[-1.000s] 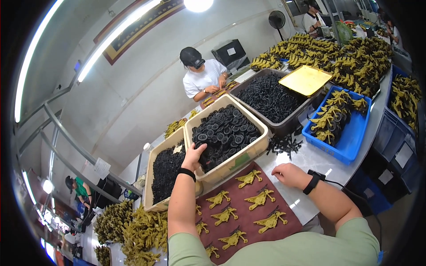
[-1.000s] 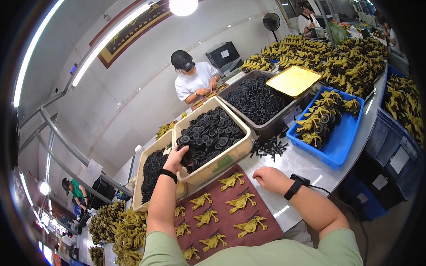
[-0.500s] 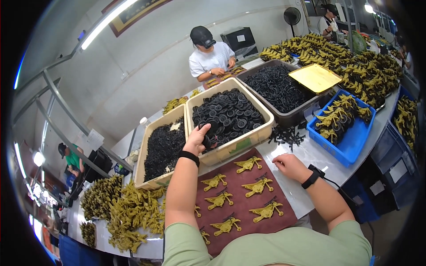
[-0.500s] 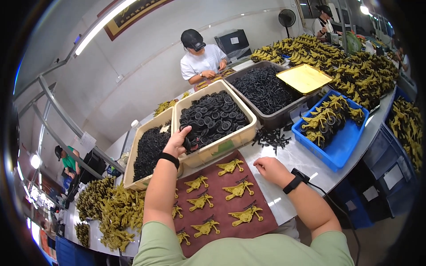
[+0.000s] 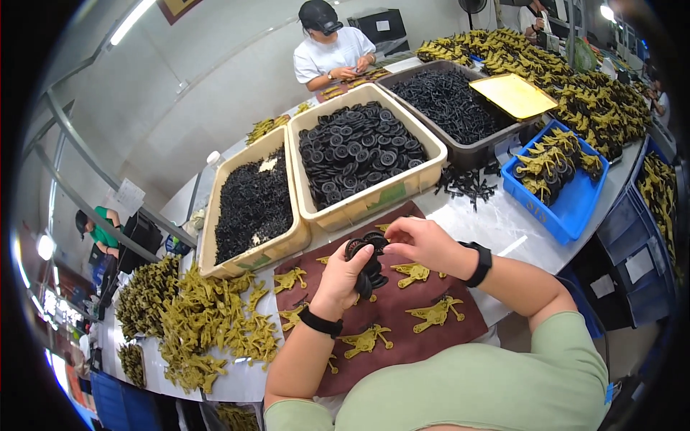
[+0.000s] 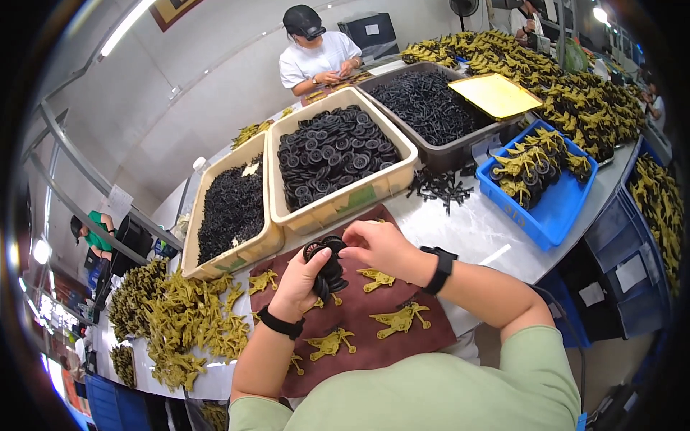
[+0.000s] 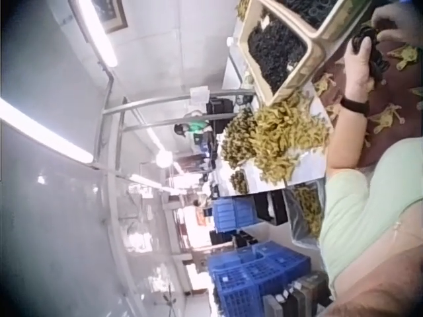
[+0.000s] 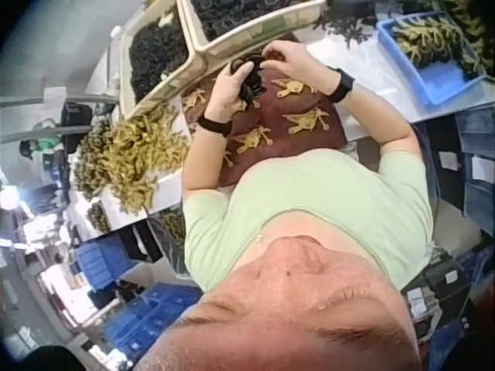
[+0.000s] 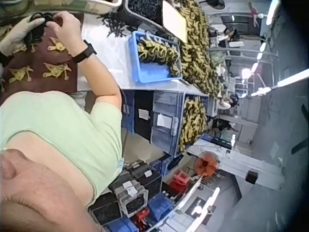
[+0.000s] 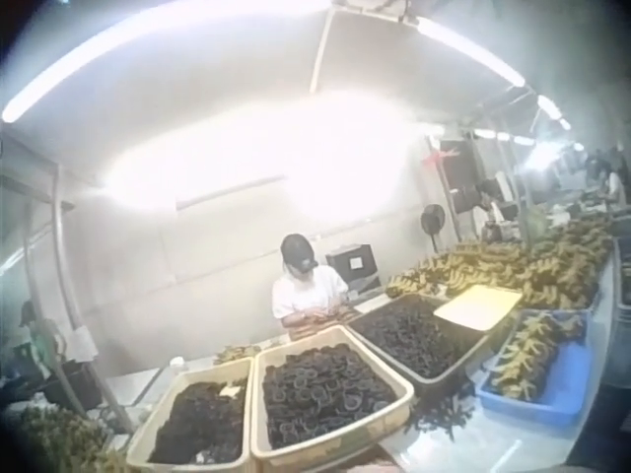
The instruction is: The recorder is assembling small plastic toy motorcycles by attaching black plastic wheels to green plastic motorcycle bodies.
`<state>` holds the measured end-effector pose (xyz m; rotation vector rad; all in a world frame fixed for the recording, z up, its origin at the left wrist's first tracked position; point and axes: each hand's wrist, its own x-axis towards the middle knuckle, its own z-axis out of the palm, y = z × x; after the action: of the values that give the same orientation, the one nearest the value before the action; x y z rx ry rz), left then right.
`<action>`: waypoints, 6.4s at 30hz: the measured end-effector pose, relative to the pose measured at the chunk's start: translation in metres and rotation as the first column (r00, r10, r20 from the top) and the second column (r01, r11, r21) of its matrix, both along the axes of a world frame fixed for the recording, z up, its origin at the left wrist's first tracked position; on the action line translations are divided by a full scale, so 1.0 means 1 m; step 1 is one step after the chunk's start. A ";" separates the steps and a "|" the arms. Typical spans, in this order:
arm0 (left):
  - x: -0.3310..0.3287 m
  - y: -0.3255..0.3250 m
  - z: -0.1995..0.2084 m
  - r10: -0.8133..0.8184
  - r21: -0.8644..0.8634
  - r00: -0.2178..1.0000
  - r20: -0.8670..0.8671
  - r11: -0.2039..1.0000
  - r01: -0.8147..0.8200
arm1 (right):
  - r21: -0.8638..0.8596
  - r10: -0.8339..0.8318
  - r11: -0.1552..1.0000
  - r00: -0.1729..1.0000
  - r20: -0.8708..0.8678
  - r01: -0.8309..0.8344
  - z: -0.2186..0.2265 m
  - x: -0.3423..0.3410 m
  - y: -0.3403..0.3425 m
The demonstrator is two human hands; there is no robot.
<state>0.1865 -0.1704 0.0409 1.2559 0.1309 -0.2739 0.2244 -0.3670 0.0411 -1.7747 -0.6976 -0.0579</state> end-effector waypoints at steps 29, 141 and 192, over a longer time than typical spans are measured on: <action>0.002 0.008 -0.014 -0.041 -0.023 0.999 -0.010 0.999 0.041 | -0.409 -0.302 0.894 0.920 -0.250 0.183 -0.058 0.059 -0.039; -0.108 0.129 -0.005 0.209 0.054 0.977 0.051 0.976 -0.211 | -0.409 0.143 0.909 0.981 0.128 -0.079 -0.066 0.036 0.168; -0.151 0.168 -0.011 0.134 -0.056 0.979 0.154 0.990 -0.127 | 0.223 0.666 0.619 0.352 -0.658 -0.753 -0.012 -0.033 0.230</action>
<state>0.0357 -0.0022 0.0303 1.2124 0.0706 -0.0632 0.1913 -0.1371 0.0295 -1.2702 -0.8527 1.2498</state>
